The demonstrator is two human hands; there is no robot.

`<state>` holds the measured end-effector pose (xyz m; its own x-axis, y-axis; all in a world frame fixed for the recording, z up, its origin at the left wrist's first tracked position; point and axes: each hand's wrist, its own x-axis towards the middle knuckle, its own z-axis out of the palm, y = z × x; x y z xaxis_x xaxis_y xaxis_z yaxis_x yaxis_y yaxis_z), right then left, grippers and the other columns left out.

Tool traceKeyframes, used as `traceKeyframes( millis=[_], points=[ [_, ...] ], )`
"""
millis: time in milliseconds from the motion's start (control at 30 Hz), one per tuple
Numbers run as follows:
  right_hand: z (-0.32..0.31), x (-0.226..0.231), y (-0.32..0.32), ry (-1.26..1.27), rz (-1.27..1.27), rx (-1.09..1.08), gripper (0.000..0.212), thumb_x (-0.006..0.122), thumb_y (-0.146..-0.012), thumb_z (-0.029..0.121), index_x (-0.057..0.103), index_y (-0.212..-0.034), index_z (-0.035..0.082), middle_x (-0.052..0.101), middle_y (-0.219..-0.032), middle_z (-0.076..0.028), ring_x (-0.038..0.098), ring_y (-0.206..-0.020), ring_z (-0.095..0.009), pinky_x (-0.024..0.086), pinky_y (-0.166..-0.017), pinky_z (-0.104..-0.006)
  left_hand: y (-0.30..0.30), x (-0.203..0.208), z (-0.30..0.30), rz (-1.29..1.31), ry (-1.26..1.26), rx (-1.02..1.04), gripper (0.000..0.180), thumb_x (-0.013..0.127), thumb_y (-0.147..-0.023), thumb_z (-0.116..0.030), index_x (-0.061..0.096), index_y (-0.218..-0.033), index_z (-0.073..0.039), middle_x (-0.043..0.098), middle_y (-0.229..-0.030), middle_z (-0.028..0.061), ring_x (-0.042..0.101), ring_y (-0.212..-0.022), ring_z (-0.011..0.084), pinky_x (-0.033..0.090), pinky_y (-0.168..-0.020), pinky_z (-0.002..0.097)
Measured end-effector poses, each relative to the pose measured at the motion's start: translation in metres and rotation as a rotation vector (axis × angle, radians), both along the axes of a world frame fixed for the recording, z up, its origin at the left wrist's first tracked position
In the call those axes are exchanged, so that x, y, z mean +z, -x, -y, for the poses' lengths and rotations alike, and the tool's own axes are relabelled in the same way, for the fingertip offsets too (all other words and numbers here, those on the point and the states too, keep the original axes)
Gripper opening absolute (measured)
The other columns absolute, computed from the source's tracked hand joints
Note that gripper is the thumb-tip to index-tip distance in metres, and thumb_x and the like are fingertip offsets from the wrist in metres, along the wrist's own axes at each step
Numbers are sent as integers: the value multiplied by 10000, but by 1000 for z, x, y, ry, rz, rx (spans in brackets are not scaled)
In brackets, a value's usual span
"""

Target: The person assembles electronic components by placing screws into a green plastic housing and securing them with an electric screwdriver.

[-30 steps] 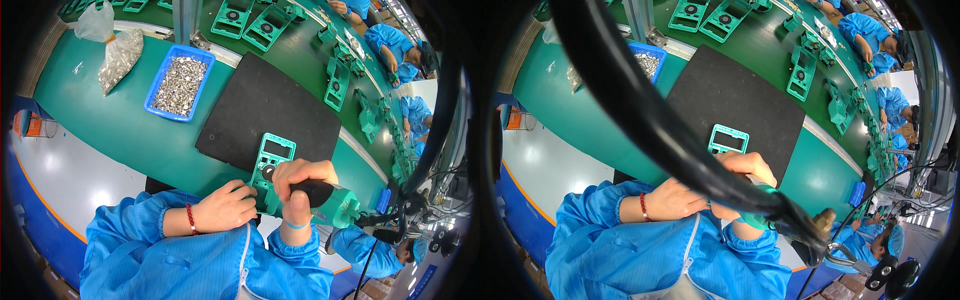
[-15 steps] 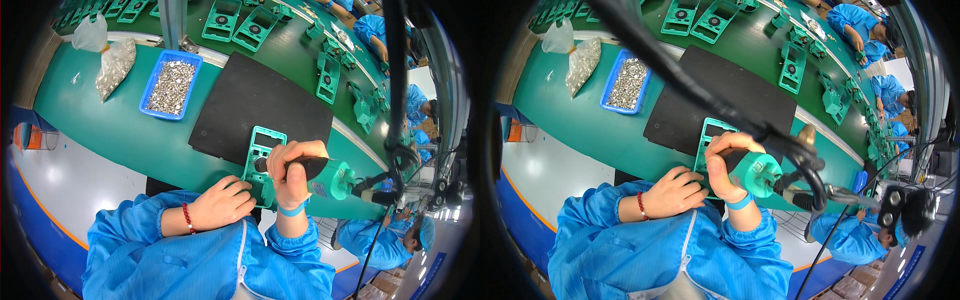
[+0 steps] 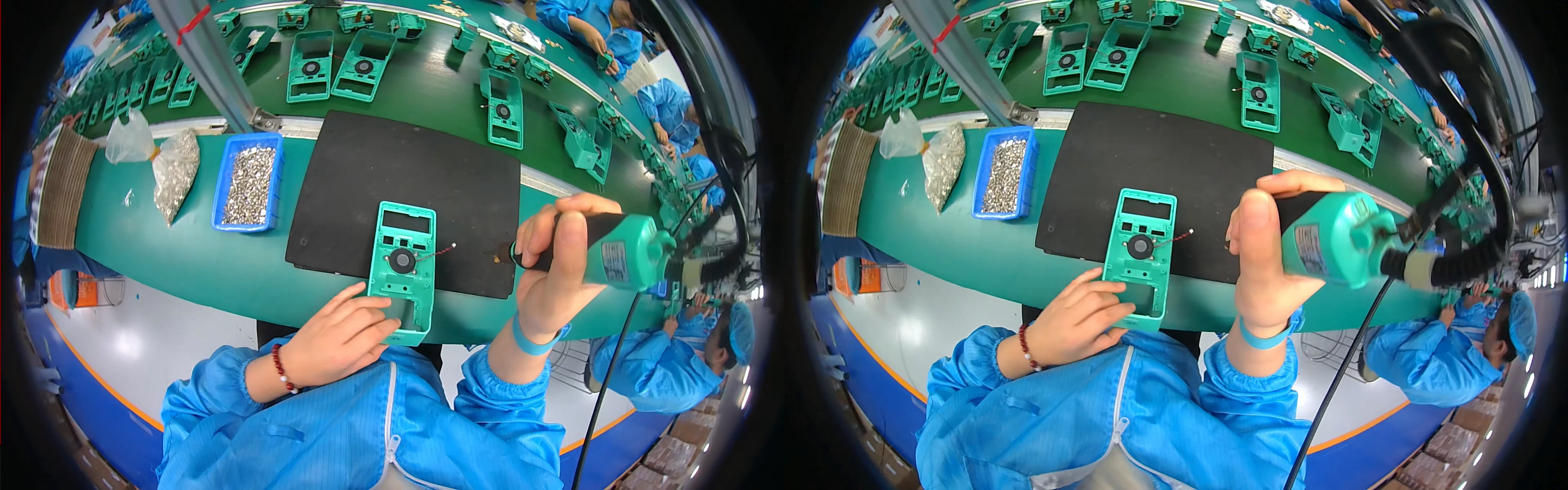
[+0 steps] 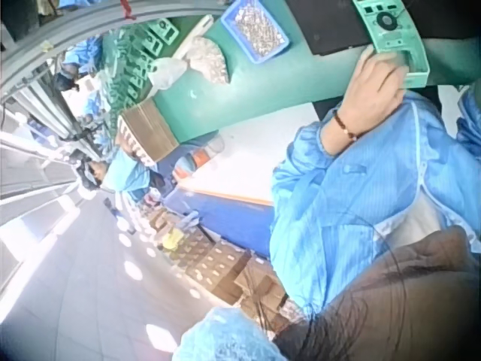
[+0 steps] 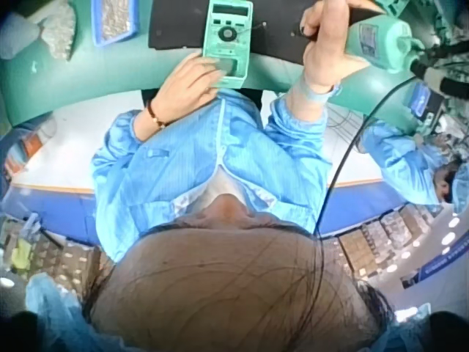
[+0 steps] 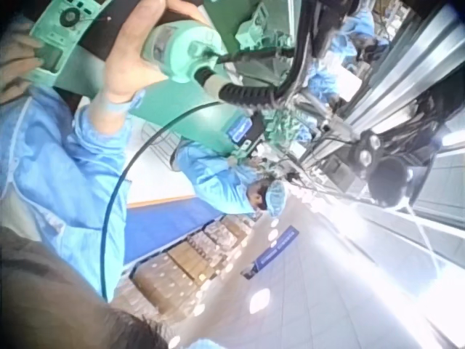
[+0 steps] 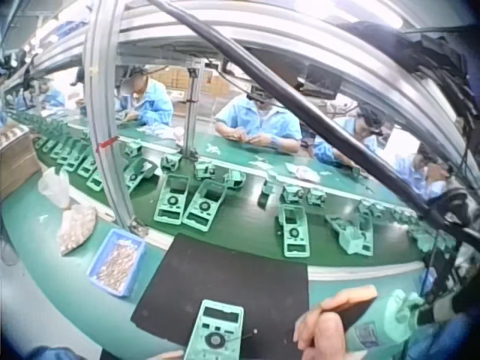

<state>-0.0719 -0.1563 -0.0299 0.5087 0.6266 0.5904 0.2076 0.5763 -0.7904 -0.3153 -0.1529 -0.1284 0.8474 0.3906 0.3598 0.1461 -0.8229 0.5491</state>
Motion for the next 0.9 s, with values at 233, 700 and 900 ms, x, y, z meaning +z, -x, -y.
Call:
traceKeyframes(
  millis=[233,700,900],
  points=[
    [4,11,-21,116,-116,-35,205,754,-849,15,604,-988,9,611,-807,-63,545,-582,-93,440,-522,-228,-4,58,-20,127,271,64,531,845,-720,-52,662,-1216,-4,646,-1146,117,585,-1240,315,502,-1022,452],
    [2,-13,-29,61,321,-129,163,603,-962,85,518,-1041,-30,507,-616,-69,412,-462,-103,375,-446,-248,0,77,-25,147,341,86,580,860,-719,-65,655,-1255,16,642,-1087,139,589,-1239,321,521,-969,399],
    [7,11,-19,172,-69,-112,213,771,-831,51,628,-976,-9,596,-939,-58,549,-779,-120,454,-715,-258,-2,111,-36,149,383,87,533,862,-732,-78,656,-1214,16,638,-1140,150,584,-1245,328,523,-958,389]
  ],
)
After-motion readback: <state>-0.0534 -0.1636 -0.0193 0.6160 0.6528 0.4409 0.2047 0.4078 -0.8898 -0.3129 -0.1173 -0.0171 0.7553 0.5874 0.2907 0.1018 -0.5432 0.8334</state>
